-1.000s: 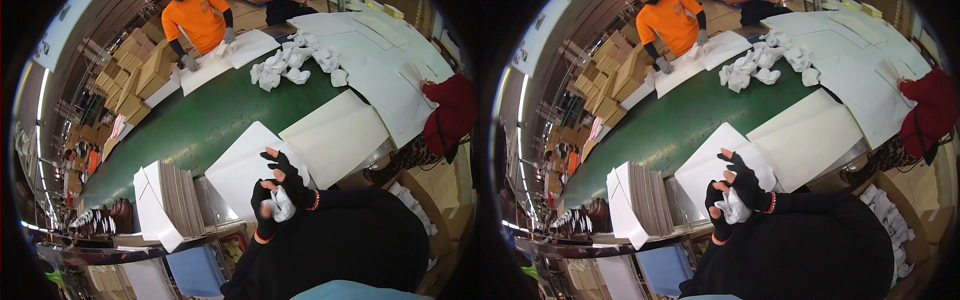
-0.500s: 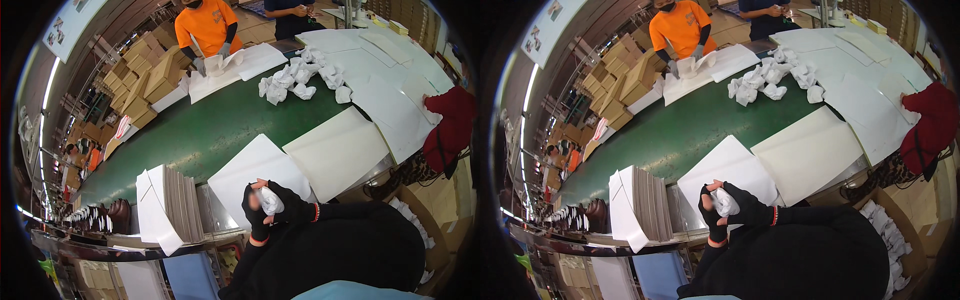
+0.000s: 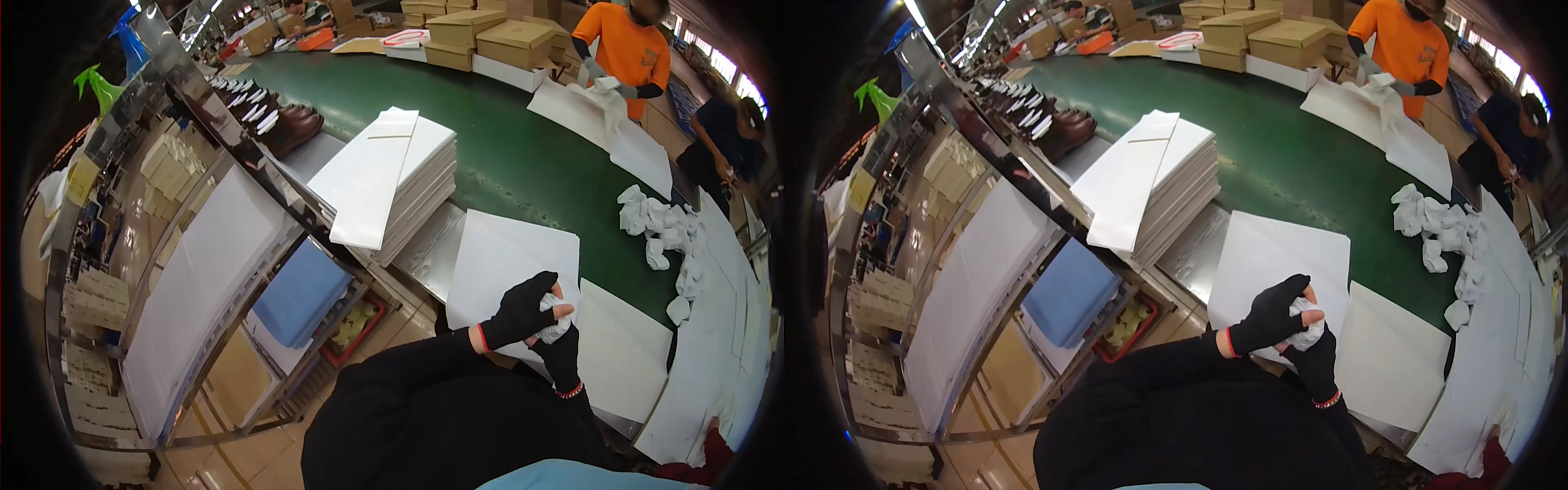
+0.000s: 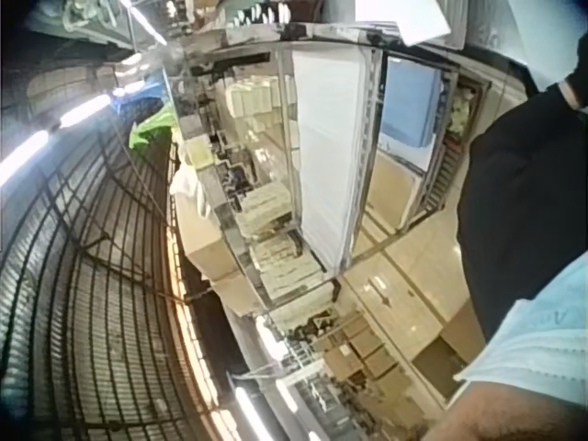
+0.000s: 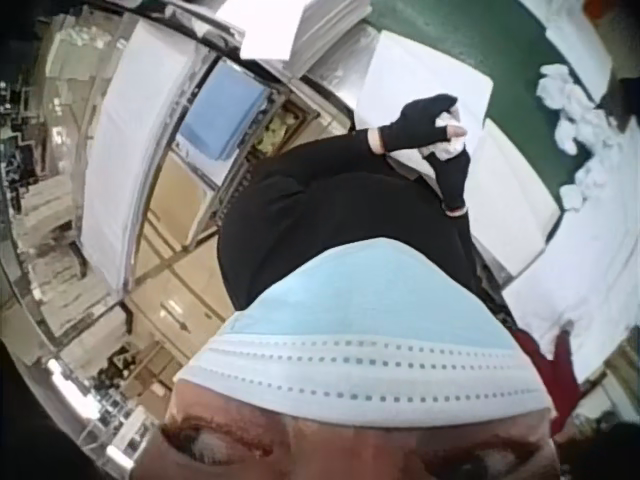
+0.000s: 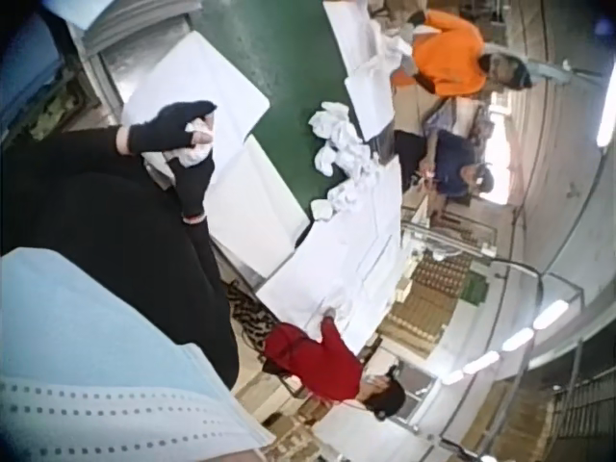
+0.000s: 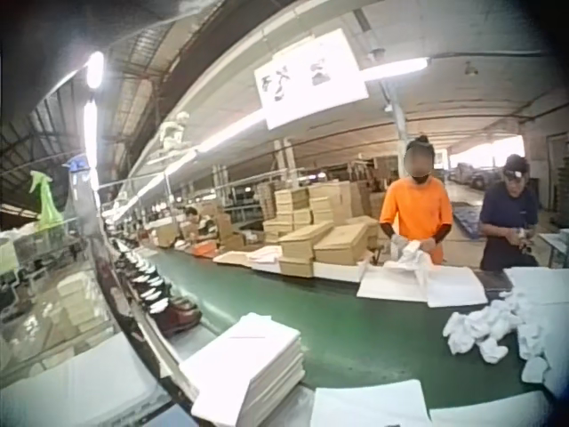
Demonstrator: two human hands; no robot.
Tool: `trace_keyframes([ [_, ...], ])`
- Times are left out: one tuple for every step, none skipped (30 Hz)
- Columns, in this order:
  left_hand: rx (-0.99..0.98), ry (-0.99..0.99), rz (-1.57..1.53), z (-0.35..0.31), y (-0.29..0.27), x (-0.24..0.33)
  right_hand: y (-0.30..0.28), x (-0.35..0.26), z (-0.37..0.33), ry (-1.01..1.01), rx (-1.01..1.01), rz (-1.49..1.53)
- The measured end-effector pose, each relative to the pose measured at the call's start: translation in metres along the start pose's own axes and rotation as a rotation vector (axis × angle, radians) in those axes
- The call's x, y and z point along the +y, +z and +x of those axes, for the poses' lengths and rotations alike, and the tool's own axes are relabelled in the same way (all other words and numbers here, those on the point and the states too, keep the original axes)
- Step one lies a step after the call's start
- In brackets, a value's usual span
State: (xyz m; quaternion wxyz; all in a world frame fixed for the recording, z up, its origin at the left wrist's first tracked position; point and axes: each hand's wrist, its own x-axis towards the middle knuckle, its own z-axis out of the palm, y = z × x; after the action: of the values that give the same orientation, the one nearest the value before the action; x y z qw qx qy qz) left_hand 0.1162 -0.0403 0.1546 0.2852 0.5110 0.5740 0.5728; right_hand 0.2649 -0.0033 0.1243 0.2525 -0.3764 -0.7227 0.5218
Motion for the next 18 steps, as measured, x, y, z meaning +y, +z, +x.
trace_keyframes([
  [-0.039,-0.039,-0.033,0.0,-0.002,-0.004,-0.001,0.004,0.0,0.025,-0.037,0.0],
  [-0.031,-0.017,0.012,-0.005,0.0,-0.009,-0.004,0.009,0.0,0.052,-0.072,0.001],
  [-0.025,0.009,0.067,-0.007,-0.001,-0.014,-0.005,0.012,0.003,0.073,-0.105,0.009],
  [-0.02,0.035,0.121,-0.009,0.0,-0.018,-0.005,0.009,0.002,0.068,-0.142,-0.029],
  [-0.031,0.011,0.116,-0.01,0.001,-0.02,-0.004,0.012,0.001,0.051,-0.152,-0.004],
  [-0.048,-0.011,0.112,-0.01,0.001,-0.02,-0.002,0.015,0.0,0.034,-0.158,0.024],
  [-0.065,-0.034,0.108,-0.011,0.002,-0.02,-0.001,0.017,0.0,0.017,-0.163,0.051],
  [-0.053,-0.021,0.066,-0.012,0.006,-0.025,-0.001,0.017,0.001,-0.018,-0.162,0.039],
  [-0.083,-0.031,0.052,-0.012,0.005,-0.028,-0.001,0.018,0.001,-0.009,-0.141,0.064],
  [-0.114,-0.041,0.038,-0.012,0.002,-0.03,-0.002,0.02,0.001,-0.001,-0.12,0.089],
  [-0.144,-0.051,0.023,-0.011,0.0,-0.034,-0.004,0.022,0.001,0.008,-0.099,0.114],
  [-0.106,0.016,0.06,-0.01,0.001,-0.041,-0.01,0.035,0.003,0.011,-0.091,0.131],
  [-0.065,0.08,0.097,-0.009,0.001,-0.052,-0.015,0.044,0.003,0.015,-0.088,0.147],
  [-0.023,0.146,0.133,-0.008,0.0,-0.067,-0.021,0.05,0.0,0.084,-0.053,0.22],
  [-0.059,0.134,0.29,-0.009,-0.005,-0.087,-0.027,0.056,0.001,0.058,-0.081,0.242],
  [-0.065,0.132,0.503,-0.013,-0.01,-0.11,-0.034,0.063,-0.003,0.098,-0.057,0.267],
  [-0.074,0.132,0.717,-0.018,-0.014,-0.133,-0.042,0.072,-0.01,0.136,-0.03,0.292],
  [-0.153,0.015,0.877,-0.029,-0.02,-0.154,-0.053,0.082,-0.017,0.18,-0.047,0.298],
])
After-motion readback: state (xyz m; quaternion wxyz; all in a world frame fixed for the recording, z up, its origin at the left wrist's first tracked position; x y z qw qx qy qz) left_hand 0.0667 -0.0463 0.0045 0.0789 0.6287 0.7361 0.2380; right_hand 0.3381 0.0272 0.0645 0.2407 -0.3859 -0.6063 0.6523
